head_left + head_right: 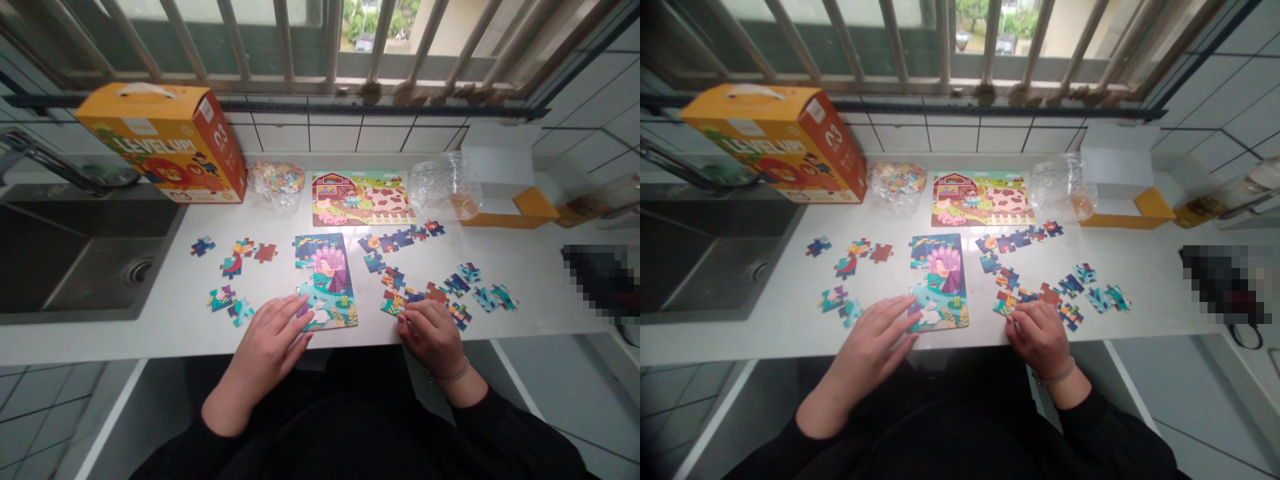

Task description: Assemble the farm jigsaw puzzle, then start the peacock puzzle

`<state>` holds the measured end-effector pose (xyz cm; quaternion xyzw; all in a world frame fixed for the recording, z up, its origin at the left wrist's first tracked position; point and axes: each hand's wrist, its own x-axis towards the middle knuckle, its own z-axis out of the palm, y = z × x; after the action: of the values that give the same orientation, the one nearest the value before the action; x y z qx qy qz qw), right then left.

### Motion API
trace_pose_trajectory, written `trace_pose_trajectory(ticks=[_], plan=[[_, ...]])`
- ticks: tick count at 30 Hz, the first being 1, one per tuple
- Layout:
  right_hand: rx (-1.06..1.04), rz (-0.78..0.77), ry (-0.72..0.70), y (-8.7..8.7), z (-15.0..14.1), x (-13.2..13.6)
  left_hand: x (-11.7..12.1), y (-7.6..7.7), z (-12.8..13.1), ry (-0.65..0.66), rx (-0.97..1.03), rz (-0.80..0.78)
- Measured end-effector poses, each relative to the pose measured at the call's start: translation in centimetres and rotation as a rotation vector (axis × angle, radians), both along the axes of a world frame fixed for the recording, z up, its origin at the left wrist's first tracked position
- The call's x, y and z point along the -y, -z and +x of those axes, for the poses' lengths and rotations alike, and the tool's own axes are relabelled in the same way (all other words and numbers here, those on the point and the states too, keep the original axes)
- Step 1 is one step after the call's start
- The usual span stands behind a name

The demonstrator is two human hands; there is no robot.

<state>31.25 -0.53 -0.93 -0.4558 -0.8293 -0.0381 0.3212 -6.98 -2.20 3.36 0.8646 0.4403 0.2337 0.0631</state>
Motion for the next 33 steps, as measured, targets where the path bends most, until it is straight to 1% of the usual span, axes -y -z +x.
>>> trace_pose_trajectory(ticks=[3, 6, 11, 13, 15, 17, 21, 24, 26, 28, 30, 33], plan=[[0.013, 0.003, 0.001, 0.2, 0.1, 0.0, -0.4, 0.7, 1.8, 0.032, 0.007, -0.028], [0.019, 0.012, 0.003, 0.2, 0.0, 0.0, -1.0, 1.1, 2.4, 0.046, 0.005, -0.09], [0.004, 0.015, 0.003, 0.2, 0.1, 0.1, -0.9, 0.6, 2.4, 0.049, 0.016, -0.116], [0.0, 0.019, -0.005, 0.5, 0.3, 0.1, -0.7, 0.4, 1.9, 0.016, 0.021, -0.108], [-0.008, 0.024, -0.012, 0.7, 0.4, 0.0, -0.6, 0.2, 1.0, -0.05, 0.002, -0.099], [-0.013, 0.025, -0.014, 0.8, 0.5, 0.0, -0.8, 0.1, -0.6, -0.146, -0.031, -0.081], [-0.011, 0.019, -0.01, 0.7, 0.5, 0.1, -1.5, 0.0, -4.9, -0.364, -0.107, -0.055], [-0.017, 0.023, -0.014, 0.4, 0.4, 0.2, -1.8, -0.1, -8.5, -0.486, -0.154, -0.049], [-0.019, 0.031, -0.021, 0.3, 0.3, 0.2, -1.7, -0.2, -10.5, -0.513, -0.17, -0.075], [-0.02, 0.039, -0.027, 0.1, 0.3, 0.2, -1.6, -0.2, -11.8, -0.499, -0.175, -0.094], [-0.02, 0.044, -0.031, 0.1, 0.3, 0.2, -1.4, 0.0, -12.4, -0.46, -0.168, -0.096], [-0.023, 0.05, -0.034, 0.1, 0.3, 0.2, -1.2, 0.7, -12.5, -0.42, -0.157, -0.116]])
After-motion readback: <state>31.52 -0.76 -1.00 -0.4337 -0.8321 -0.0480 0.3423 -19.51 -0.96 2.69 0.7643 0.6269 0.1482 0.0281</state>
